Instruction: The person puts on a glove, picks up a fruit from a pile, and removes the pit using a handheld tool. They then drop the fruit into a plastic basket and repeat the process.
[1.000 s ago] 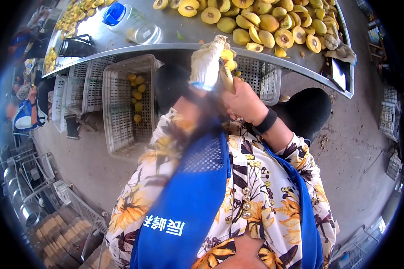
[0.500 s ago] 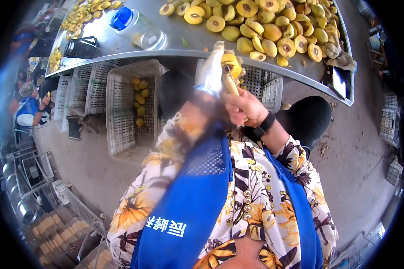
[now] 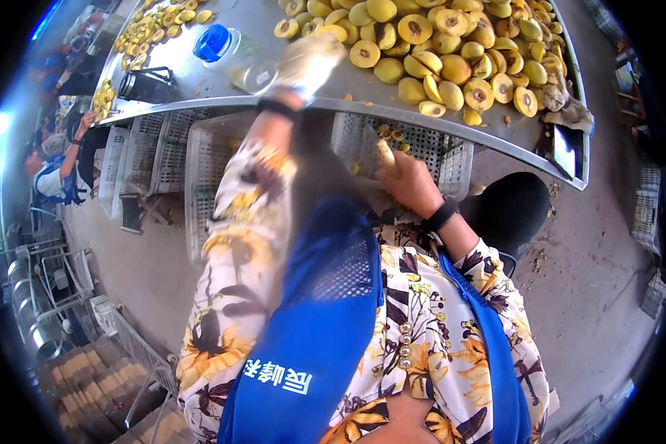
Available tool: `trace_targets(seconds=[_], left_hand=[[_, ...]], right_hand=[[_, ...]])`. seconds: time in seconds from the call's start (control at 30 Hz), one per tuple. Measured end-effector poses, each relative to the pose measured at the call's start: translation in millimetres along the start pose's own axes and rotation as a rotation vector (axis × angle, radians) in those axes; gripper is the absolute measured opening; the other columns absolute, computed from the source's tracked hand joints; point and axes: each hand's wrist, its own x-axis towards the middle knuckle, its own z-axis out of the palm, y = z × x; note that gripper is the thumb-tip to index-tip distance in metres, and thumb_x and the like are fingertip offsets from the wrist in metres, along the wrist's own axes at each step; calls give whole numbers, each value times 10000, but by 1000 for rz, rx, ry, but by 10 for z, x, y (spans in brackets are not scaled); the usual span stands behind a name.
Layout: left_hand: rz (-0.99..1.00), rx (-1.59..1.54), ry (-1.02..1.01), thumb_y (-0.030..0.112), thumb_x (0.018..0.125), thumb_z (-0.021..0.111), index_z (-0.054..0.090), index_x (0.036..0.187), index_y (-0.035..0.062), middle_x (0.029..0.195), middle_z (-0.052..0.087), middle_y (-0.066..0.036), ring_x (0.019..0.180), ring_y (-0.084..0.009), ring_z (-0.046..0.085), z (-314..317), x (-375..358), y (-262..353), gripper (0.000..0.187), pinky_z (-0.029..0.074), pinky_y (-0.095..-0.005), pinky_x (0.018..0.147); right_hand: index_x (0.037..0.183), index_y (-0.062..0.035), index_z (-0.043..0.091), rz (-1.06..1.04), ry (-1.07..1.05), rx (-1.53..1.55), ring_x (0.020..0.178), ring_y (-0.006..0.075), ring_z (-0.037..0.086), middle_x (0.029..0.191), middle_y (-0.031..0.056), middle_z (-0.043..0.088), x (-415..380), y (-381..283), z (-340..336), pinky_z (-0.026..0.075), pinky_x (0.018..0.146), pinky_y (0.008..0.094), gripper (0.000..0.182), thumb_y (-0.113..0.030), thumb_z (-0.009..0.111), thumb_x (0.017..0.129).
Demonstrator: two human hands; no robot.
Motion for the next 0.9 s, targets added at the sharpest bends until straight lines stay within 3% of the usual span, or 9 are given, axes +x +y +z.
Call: trace_targets(seconds=[0.2,0.3,0.37,0.43,0.53,0.6,0.73,0.87,0.9], left_hand=[[-123,198,-527,382,826,538,455,1214,77,1144,548,-179,1046,-299,544,734,741,421,500,430,-360,916],[-92,284,-625,233,796,527,584,1069,52,1082,591,-157,1011,-299,564,552,714,400,332,440,-352,893],[-202,-9,-360,181,726,542,597,974,60,1091,586,-127,980,-301,568,593,585,240,281,468,-377,810],[363,110,-91,82,710,534,584,993,48,1091,584,-140,981,-303,568,474,329,64,290,464,-361,837],[178,-245,251,29,759,508,519,1047,-16,981,602,-162,923,-274,576,284,-175,326,292,479,-342,832],[-73,-874,261,132,855,462,508,1055,-4,967,587,-127,882,-257,575,544,-167,380,246,500,-388,779],[-321,-1031,372,167,828,522,530,1051,7,936,593,-115,850,-249,590,249,-304,744,274,515,-388,680],[-586,-1143,362,152,777,605,561,1053,39,926,598,-134,833,-268,599,69,-281,997,302,517,-384,662],[-218,-495,538,147,763,618,574,1055,70,952,597,-159,874,-308,589,380,-226,782,304,493,-380,751]], right_hand=[[937,-2,566,12,239,102,592,269,588,668,173,585,-185,85,-223,463,588,346,267,-183,645,758],[967,-17,572,188,234,150,596,175,580,661,120,593,-147,186,-247,460,584,312,273,-179,644,760],[1001,-14,571,201,291,110,606,124,568,656,86,597,-61,101,-321,458,582,279,298,-175,645,762],[1020,-4,564,168,377,109,601,124,567,655,91,603,46,34,-301,461,586,273,326,-180,650,759],[1124,-34,522,-12,294,472,635,130,572,844,73,639,273,57,-141,473,618,260,401,-189,653,778],[1149,-46,501,-123,172,750,601,99,556,945,50,623,367,3,-75,463,559,224,421,-179,668,786],[1012,-40,550,144,-39,787,502,27,482,752,-6,581,256,-278,-112,368,399,166,327,-133,705,740],[933,-40,573,124,-62,744,506,39,489,729,-19,573,186,-310,-105,387,424,172,295,-116,731,696],[930,-39,575,103,-45,703,514,40,495,722,-21,573,167,-355,-117,388,429,172,291,-116,729,695]])
